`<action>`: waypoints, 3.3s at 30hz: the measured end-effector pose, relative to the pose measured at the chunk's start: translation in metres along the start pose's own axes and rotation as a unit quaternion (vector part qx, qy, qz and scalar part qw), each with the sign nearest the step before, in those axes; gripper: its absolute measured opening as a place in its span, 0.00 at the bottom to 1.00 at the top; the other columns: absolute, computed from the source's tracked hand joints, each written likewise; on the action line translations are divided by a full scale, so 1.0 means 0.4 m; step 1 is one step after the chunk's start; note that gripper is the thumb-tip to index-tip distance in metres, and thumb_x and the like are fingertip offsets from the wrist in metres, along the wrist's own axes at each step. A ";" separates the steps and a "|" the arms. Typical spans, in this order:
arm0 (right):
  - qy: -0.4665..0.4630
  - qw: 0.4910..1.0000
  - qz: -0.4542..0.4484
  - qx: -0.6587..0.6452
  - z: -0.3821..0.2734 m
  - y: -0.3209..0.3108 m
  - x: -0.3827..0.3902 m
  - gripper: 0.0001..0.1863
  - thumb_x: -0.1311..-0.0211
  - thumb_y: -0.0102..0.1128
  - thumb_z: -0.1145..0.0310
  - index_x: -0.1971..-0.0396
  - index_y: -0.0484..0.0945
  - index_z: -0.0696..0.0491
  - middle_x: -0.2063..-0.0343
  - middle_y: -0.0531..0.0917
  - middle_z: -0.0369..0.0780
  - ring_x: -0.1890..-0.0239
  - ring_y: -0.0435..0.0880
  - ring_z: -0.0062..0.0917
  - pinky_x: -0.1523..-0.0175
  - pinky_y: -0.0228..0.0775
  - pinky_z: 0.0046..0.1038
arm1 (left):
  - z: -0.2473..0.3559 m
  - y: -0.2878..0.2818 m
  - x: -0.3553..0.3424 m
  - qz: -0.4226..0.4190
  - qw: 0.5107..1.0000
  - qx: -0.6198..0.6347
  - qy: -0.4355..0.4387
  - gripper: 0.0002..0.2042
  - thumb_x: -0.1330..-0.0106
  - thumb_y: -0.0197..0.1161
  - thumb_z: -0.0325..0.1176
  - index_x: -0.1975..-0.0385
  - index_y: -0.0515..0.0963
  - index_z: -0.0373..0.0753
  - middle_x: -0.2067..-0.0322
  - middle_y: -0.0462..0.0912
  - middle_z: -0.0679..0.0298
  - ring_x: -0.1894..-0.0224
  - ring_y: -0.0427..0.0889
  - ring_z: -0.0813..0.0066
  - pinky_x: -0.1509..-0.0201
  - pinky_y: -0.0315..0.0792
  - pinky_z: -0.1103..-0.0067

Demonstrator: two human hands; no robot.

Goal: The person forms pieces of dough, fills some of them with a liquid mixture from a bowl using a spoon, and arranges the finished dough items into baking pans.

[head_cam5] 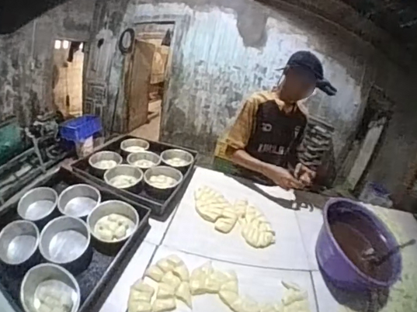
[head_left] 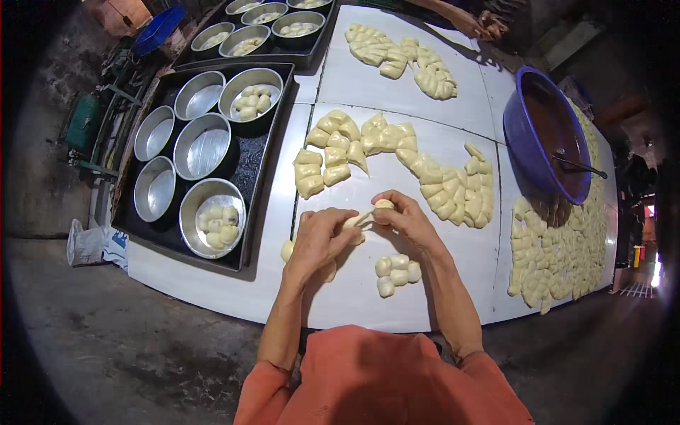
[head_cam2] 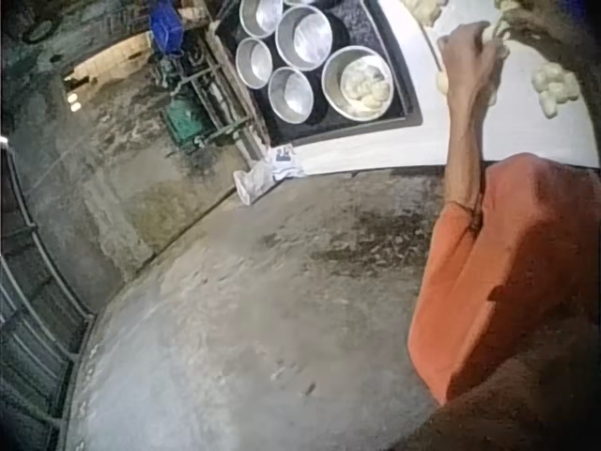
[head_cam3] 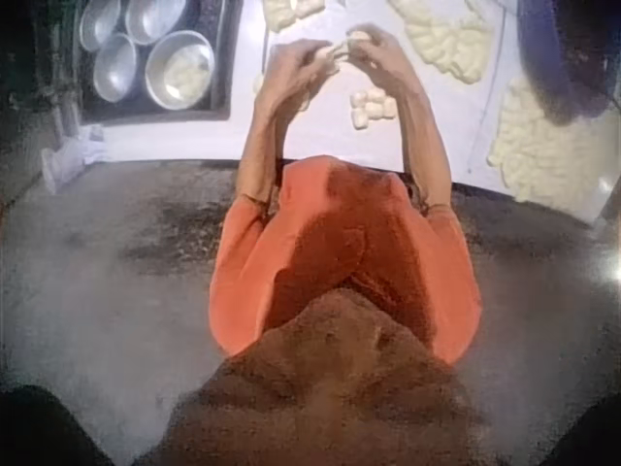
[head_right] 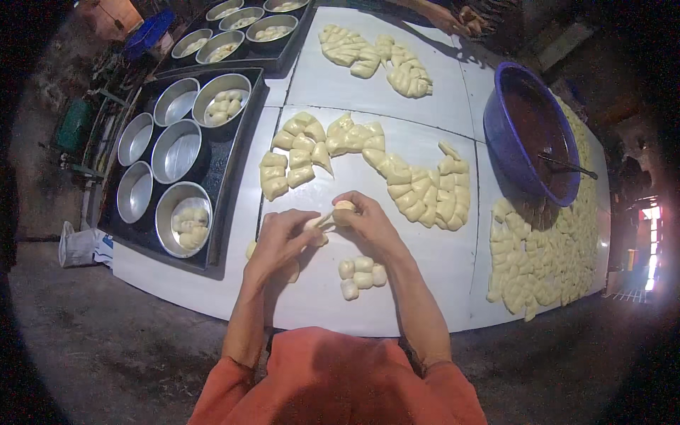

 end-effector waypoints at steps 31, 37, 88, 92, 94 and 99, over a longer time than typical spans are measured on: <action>-0.270 0.894 0.096 -0.345 -0.242 -0.361 0.373 0.14 0.32 0.61 0.65 0.52 0.75 0.55 0.63 0.81 0.35 0.61 0.82 0.18 0.53 0.76 0.21 | 0.529 0.535 -0.177 0.071 0.881 0.366 0.291 0.39 0.37 0.68 0.51 0.36 0.65 0.25 0.44 0.78 0.48 0.42 0.78 0.63 0.41 0.73 0.72; -0.293 0.895 0.120 -0.314 -0.286 -0.538 0.356 0.12 0.34 0.62 0.67 0.55 0.74 0.52 0.60 0.79 0.35 0.56 0.80 0.21 0.49 0.75 0.24 | 0.597 0.640 -0.228 -0.068 0.827 0.540 0.142 0.39 0.37 0.69 0.27 0.28 0.53 0.33 0.38 0.70 0.46 0.40 0.75 0.66 0.39 0.72 0.75; -0.259 0.908 0.284 0.170 -0.119 -0.208 0.221 0.09 0.34 0.62 0.71 0.59 0.83 0.59 0.66 0.84 0.38 0.68 0.81 0.20 0.59 0.73 0.24 | 0.243 0.311 -0.131 0.030 0.870 0.463 -0.165 0.15 0.36 0.70 0.35 0.53 0.81 0.34 0.63 0.85 0.65 0.64 0.81 0.80 0.61 0.77 0.82; -0.186 0.967 0.176 -0.001 -0.149 -0.159 0.245 0.13 0.35 0.63 0.67 0.56 0.82 0.60 0.68 0.84 0.35 0.64 0.82 0.16 0.59 0.75 0.21 | 0.233 0.269 -0.114 0.007 0.875 0.446 -0.187 0.13 0.35 0.70 0.36 0.56 0.83 0.35 0.66 0.85 0.67 0.64 0.82 0.82 0.66 0.77 0.84; -0.200 0.956 0.182 0.114 -0.139 -0.159 0.237 0.13 0.34 0.62 0.68 0.55 0.82 0.61 0.68 0.84 0.35 0.64 0.81 0.15 0.59 0.75 0.19 | 0.234 0.264 -0.109 0.010 0.885 0.440 -0.155 0.13 0.34 0.69 0.37 0.55 0.83 0.36 0.65 0.85 0.67 0.64 0.82 0.83 0.67 0.77 0.85; -0.169 0.972 0.143 0.084 -0.100 -0.183 0.231 0.14 0.37 0.65 0.70 0.54 0.82 0.60 0.65 0.85 0.36 0.68 0.78 0.14 0.64 0.70 0.18 | 0.225 0.266 -0.090 -0.008 0.872 0.456 -0.181 0.14 0.33 0.67 0.37 0.54 0.82 0.35 0.64 0.85 0.66 0.64 0.83 0.81 0.68 0.77 0.86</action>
Point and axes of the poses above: each hand's wrist, its own x-axis away from the middle knuckle, its own y-axis out of the palm, z = x × y, the point moved 5 cm from there along -x, towards the middle knuckle
